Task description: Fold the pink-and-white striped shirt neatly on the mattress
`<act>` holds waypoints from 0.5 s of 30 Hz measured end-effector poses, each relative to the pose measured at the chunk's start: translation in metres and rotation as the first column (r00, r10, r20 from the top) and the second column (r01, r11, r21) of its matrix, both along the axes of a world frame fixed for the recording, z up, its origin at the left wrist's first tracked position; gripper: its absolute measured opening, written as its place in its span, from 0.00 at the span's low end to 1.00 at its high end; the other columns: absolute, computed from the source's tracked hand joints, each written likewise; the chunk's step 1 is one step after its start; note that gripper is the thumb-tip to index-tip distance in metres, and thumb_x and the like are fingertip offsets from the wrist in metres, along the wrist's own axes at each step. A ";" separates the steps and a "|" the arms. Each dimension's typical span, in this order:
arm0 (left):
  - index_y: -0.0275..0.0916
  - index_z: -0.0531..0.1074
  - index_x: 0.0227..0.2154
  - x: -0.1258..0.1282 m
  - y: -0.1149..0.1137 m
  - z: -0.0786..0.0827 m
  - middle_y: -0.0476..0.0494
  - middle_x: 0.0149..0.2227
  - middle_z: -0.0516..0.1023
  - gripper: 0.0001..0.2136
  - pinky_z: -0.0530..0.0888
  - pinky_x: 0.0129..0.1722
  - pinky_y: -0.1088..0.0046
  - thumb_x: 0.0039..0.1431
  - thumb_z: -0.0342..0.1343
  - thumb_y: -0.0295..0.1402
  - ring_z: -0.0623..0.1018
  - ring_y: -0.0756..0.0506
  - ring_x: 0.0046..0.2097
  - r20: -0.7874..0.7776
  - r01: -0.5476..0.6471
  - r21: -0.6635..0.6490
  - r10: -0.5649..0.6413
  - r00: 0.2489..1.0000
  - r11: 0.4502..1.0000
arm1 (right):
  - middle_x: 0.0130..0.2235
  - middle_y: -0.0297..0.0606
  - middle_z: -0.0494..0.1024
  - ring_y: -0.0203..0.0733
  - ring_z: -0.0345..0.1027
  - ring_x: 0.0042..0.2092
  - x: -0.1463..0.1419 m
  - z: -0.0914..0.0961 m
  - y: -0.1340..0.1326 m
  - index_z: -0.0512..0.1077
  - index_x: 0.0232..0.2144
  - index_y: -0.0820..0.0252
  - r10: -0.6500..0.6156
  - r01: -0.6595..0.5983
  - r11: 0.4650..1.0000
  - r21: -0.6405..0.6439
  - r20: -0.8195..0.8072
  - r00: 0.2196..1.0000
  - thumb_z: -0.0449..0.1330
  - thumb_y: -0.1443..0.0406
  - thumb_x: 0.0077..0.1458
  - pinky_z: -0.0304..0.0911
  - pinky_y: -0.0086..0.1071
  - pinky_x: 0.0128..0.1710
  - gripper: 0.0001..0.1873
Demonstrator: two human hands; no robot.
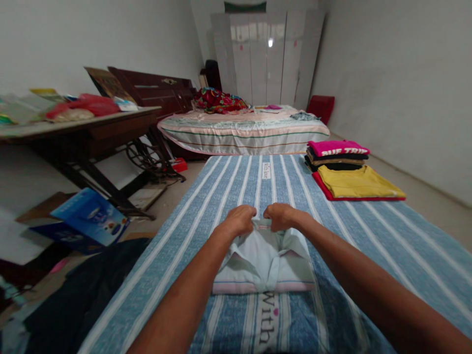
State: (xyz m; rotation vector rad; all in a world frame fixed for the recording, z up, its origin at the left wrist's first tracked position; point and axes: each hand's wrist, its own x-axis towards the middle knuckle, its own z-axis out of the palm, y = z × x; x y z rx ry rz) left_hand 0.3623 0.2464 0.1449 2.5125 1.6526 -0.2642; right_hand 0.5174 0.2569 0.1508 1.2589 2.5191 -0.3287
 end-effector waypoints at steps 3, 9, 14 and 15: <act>0.42 0.73 0.40 0.004 0.000 -0.005 0.43 0.41 0.78 0.15 0.70 0.39 0.73 0.47 0.54 0.28 0.76 0.42 0.45 0.066 0.110 0.028 -0.111 0.992 0.994 | 0.40 0.42 0.78 0.48 0.73 0.42 0.000 0.000 -0.001 0.73 0.42 0.58 0.005 -0.005 1.000 0.001 -0.010 1.000 0.57 0.67 0.42 0.63 0.29 0.31 0.21; 0.41 0.71 0.41 0.003 0.003 -0.012 0.46 0.35 0.78 0.17 0.67 0.32 0.76 0.44 0.53 0.25 0.76 0.44 0.38 0.199 0.124 0.047 -0.131 0.971 0.991 | 0.42 0.43 0.78 0.48 0.72 0.43 0.001 -0.003 -0.002 0.72 0.43 0.58 -0.004 0.005 1.000 0.014 -0.029 1.000 0.57 0.68 0.42 0.64 0.29 0.33 0.22; 0.38 0.71 0.40 0.004 0.005 -0.009 0.46 0.32 0.77 0.17 0.66 0.31 0.76 0.44 0.54 0.26 0.75 0.45 0.34 0.228 0.123 0.004 -0.120 0.966 0.992 | 0.43 0.45 0.77 0.50 0.72 0.44 -0.001 -0.005 -0.005 0.72 0.44 0.59 -0.009 0.010 0.999 0.034 -0.026 1.000 0.55 0.69 0.44 0.65 0.32 0.34 0.21; 0.38 0.71 0.40 0.005 0.006 -0.008 0.46 0.32 0.77 0.17 0.66 0.31 0.76 0.44 0.54 0.26 0.75 0.45 0.34 0.226 0.125 0.003 -0.122 0.966 0.992 | 0.43 0.46 0.77 0.50 0.72 0.45 -0.002 -0.005 -0.006 0.72 0.44 0.59 -0.010 0.011 0.999 0.038 -0.024 1.000 0.55 0.69 0.44 0.65 0.32 0.35 0.21</act>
